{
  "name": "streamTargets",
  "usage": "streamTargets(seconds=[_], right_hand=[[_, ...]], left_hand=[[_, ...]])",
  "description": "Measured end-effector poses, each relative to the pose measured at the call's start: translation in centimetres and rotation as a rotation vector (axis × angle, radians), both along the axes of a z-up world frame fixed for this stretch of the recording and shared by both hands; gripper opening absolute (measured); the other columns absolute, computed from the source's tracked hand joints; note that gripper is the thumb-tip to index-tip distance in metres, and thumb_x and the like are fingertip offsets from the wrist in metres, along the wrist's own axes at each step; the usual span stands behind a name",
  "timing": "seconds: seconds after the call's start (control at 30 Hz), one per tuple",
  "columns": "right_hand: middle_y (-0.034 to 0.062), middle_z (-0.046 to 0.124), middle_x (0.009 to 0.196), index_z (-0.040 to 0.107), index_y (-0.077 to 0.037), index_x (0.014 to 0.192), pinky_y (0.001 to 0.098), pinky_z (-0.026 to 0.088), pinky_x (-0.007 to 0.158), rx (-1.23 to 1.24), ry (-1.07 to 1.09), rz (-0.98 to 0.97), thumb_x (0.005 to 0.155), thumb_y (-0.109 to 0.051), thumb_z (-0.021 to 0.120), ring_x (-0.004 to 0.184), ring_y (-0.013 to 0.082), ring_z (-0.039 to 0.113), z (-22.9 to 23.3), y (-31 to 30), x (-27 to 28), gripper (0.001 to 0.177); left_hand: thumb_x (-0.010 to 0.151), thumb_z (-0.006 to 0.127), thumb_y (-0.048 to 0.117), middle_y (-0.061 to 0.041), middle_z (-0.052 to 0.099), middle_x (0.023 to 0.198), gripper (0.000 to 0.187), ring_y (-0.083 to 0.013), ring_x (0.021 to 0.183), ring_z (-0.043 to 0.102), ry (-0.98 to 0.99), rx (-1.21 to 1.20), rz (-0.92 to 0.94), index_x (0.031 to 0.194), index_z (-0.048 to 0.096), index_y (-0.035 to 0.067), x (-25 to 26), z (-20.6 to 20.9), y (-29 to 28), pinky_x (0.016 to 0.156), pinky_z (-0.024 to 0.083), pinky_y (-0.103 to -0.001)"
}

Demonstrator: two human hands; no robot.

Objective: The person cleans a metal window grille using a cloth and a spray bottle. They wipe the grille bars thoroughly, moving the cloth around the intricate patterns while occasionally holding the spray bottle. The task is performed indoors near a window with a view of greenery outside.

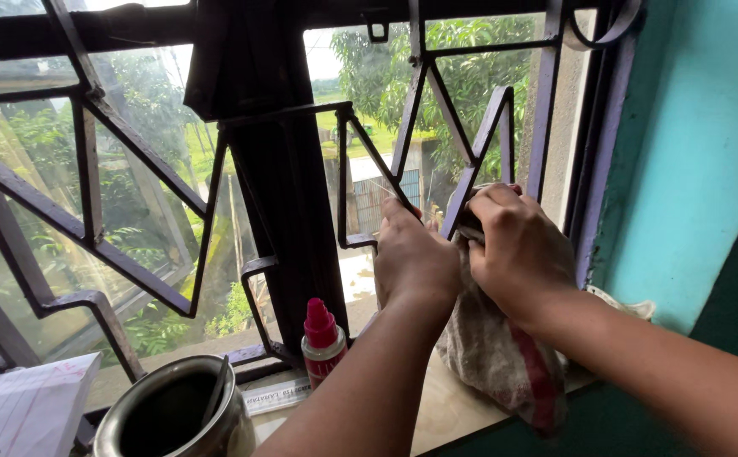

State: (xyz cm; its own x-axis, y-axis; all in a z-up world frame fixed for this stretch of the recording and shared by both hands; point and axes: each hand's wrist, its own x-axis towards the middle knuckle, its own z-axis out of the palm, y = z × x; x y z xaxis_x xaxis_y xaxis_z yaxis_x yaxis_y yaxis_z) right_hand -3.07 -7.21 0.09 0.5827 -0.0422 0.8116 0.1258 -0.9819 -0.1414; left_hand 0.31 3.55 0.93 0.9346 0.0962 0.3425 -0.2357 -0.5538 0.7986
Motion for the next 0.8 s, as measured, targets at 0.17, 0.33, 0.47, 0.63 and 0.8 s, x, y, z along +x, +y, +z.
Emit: streamTargets(seconds=[0.17, 0.33, 0.47, 0.63, 0.8], right_hand=[[0.0056, 0.076, 0.101, 0.078, -0.007, 0.09, 0.0383, 0.057, 0.092, -0.202, 0.261, 0.22, 0.072, 0.008, 0.066, 0.102, 0.027, 0.068, -0.5, -2.0, -0.7, 0.026], [0.0049, 0.077, 0.1, 0.078, -0.009, 0.093, 0.0358, 0.061, 0.087, 0.471, 0.105, 0.354, 0.078, 0.006, 0.066, 0.095, 0.0224, 0.075, -1.2, -3.4, -3.7, 0.024], [0.0064, 0.072, 0.105, 0.068, -0.007, 0.111, 0.0333, 0.062, 0.088, 1.145, -0.013, 0.332, 0.087, 0.004, 0.061, 0.096, 0.0202, 0.072, 1.0, -5.4, -4.0, 0.028], [0.0064, 0.07, 0.109, 0.063, -0.007, 0.126, 0.0366, 0.059, 0.078, 1.275, 0.077, 0.54, 0.087, 0.002, 0.057, 0.093, 0.0192, 0.069, 3.4, -6.8, -1.8, 0.041], [0.012, 0.067, 0.125, 0.053, -0.007, 0.144, 0.0351, 0.054, 0.091, 0.616, 0.265, 0.161, 0.079, -0.015, 0.078, 0.105, 0.0203, 0.066, 2.3, -6.9, 1.2, 0.071]], left_hand=[[0.101, 0.055, 0.022, -0.017, 0.065, 0.124, 0.039, -0.0345, 0.108, 0.073, 0.113, -0.042, -0.054, 0.134, 0.043, 0.004, -0.8, 0.7, -0.2, 0.087, 0.063, -0.043], [0.097, 0.059, 0.019, -0.018, 0.064, 0.122, 0.038, -0.0374, 0.111, 0.068, 0.019, 0.008, -0.023, 0.129, 0.044, 0.005, -0.9, 0.6, -0.2, 0.091, 0.057, -0.047], [0.096, 0.058, 0.018, -0.016, 0.062, 0.124, 0.035, -0.0378, 0.112, 0.066, 0.019, -0.004, -0.008, 0.127, 0.046, 0.009, -1.1, 0.4, -0.4, 0.091, 0.055, -0.049], [0.098, 0.057, 0.02, -0.018, 0.061, 0.126, 0.039, -0.0393, 0.112, 0.067, 0.015, 0.007, -0.005, 0.131, 0.041, 0.006, -1.1, 0.1, -0.8, 0.092, 0.056, -0.049], [0.096, 0.059, 0.019, -0.018, 0.061, 0.125, 0.038, -0.0396, 0.111, 0.066, 0.004, 0.003, 0.008, 0.129, 0.043, 0.008, -1.0, -0.4, -1.0, 0.091, 0.055, -0.05]])
